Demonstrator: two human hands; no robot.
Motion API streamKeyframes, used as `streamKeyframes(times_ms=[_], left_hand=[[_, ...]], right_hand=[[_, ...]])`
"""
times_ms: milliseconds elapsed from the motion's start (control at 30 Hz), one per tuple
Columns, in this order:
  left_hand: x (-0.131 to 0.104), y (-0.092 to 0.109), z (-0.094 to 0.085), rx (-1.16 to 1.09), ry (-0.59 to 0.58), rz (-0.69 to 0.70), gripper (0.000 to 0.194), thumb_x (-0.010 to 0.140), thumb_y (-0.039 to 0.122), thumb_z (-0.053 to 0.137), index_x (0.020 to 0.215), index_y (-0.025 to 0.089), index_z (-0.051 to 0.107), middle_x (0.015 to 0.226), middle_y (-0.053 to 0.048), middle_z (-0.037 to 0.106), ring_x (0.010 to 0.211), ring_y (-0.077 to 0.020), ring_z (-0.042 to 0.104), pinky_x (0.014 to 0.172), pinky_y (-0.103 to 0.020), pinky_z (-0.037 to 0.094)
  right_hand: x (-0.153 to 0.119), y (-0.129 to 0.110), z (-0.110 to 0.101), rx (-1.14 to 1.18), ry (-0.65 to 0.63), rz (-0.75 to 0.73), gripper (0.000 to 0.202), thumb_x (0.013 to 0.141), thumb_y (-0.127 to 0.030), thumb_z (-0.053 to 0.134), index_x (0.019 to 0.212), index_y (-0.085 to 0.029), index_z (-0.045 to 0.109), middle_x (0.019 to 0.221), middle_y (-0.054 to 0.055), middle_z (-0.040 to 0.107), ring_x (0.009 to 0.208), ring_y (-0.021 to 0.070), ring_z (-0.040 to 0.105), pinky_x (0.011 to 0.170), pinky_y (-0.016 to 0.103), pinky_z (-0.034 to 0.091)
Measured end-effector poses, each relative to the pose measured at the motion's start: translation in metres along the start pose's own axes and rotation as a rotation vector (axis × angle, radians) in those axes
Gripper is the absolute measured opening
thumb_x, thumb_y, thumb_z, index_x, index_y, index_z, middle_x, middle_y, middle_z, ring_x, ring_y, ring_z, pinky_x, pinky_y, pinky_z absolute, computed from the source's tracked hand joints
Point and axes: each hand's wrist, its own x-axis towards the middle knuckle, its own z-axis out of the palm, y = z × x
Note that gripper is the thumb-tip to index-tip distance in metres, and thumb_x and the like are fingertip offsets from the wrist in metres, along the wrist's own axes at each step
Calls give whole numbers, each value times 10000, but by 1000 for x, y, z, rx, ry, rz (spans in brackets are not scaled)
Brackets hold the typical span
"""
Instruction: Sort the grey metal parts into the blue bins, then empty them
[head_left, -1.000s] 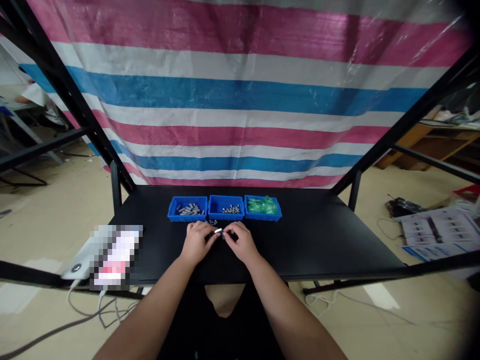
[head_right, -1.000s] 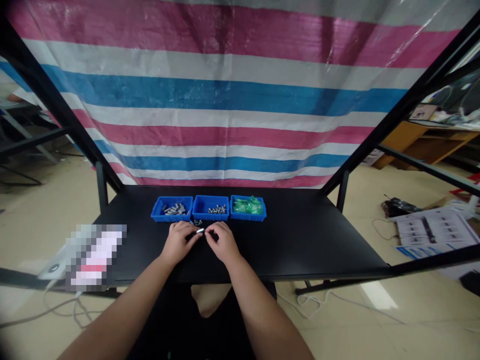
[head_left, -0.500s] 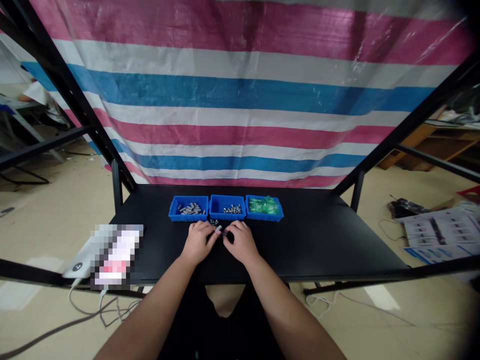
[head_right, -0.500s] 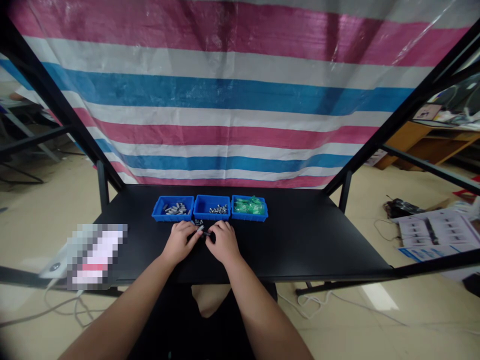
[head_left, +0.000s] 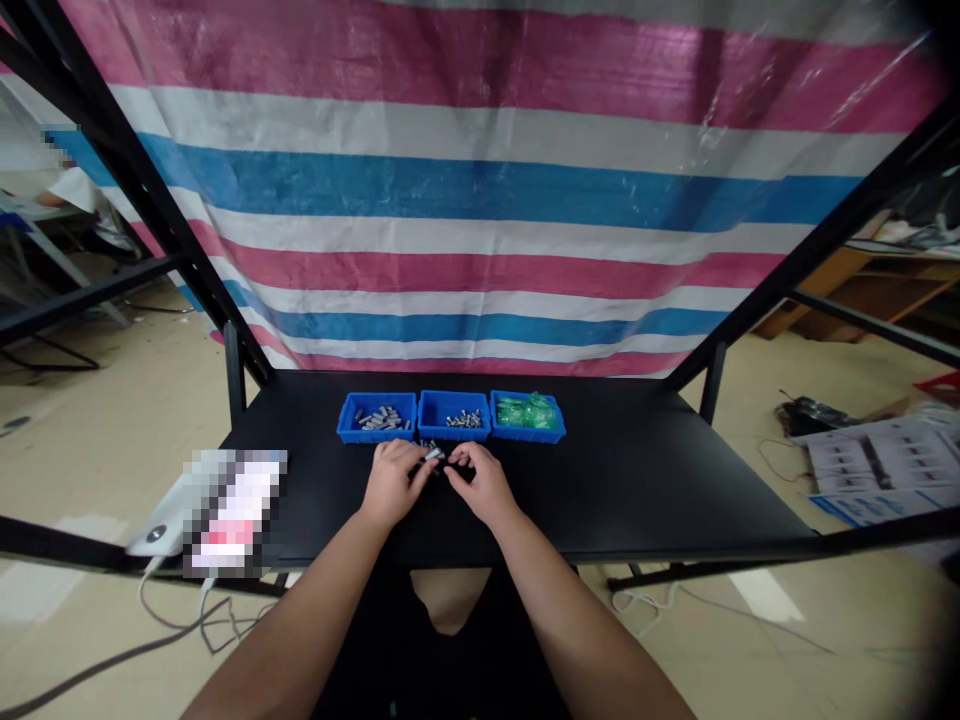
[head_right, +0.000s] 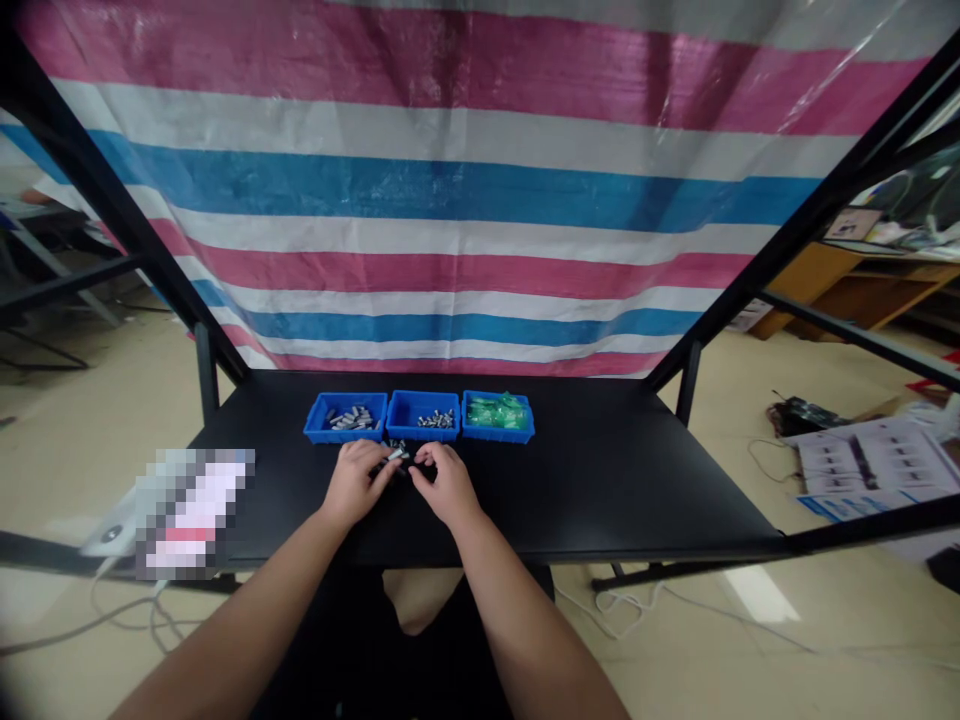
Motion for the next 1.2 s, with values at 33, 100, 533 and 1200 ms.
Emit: streamKeyframes(times_ms=[33,100,533,1200], left_hand=[[2,-3,-3,34,65,-27,244,1004,405,562,1019,233,735,988,-66,765,980,-241,665,891,-413,425],[7,-13,-11,121,199,-122,269,997,424,562,1017,227,744,1016,-78,770,1020,-257,663,921,-420,420],[28,-62,-39,397,208,-429,344,971,447,523,1118,231,747,1205,-134,723,1197,-388,536,968,-595,380],[-1,1,-2,-186,-182,174,184,968,274,606,1136,245,676,1086,-73,734,1048,-227,665,974,-417,513]], right_hand=[[0,0,0,-17,9,15,177,832,-169,679,980,-233,606,946,27,652,839,186,606,784,325,509],[1,1,1,-54,4,22,149,819,-142,665,921,-229,599,932,27,634,852,189,592,773,318,499],[1,-8,-5,-139,-78,-44,131,844,-129,682,919,-231,649,955,30,610,953,209,575,867,350,490],[-2,-9,-1,-13,-103,-138,103,939,-133,553,949,-232,576,980,47,626,936,200,611,860,337,516]])
